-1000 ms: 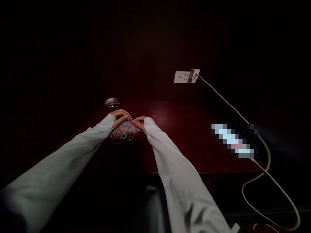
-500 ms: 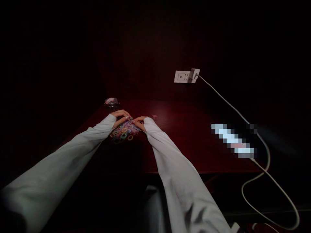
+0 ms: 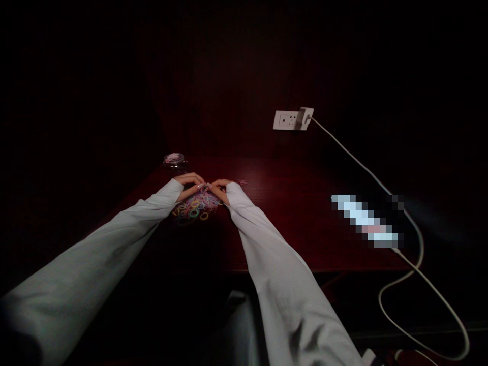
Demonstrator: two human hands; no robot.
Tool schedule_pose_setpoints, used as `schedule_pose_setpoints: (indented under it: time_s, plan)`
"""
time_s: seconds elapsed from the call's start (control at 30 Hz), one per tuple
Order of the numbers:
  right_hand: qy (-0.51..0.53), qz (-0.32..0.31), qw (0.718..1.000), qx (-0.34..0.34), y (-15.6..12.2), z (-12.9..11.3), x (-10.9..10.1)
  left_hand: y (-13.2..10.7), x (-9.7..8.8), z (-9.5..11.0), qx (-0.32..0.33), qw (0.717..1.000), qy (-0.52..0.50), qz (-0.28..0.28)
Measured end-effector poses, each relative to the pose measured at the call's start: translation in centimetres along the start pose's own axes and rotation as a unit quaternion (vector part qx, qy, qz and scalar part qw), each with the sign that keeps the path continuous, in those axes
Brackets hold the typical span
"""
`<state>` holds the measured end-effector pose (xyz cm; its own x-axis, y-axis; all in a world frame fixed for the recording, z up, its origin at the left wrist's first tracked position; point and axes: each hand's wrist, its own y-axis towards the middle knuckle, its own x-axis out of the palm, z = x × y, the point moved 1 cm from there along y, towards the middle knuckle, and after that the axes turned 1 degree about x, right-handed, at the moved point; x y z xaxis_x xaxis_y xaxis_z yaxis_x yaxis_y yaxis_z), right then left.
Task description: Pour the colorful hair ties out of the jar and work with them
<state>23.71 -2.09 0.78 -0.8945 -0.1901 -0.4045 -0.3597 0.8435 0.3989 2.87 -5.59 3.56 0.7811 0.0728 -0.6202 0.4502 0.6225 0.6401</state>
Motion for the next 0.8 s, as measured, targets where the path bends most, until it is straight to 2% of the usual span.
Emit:
schedule_pose_setpoints:
  time_s: [0.13, 0.47, 0.8]
  plan:
    - [0.009, 0.001, 1.0, -0.003, 0.0, 0.3, 0.1, 0.0, 0.0, 0.9, 0.002, 1.0, 0.009, -0.001]
    - [0.014, -0.017, 0.999, -0.023, -0.7, -1.1, -0.6, 0.1, 0.0, 0.9, -0.003, 1.0, 0.005, 0.002]
    - [-0.011, -0.024, 0.999, -0.021, -1.1, -2.3, -1.3, 0.5, -0.2, -1.0, 0.005, 1.0, 0.003, -0.017]
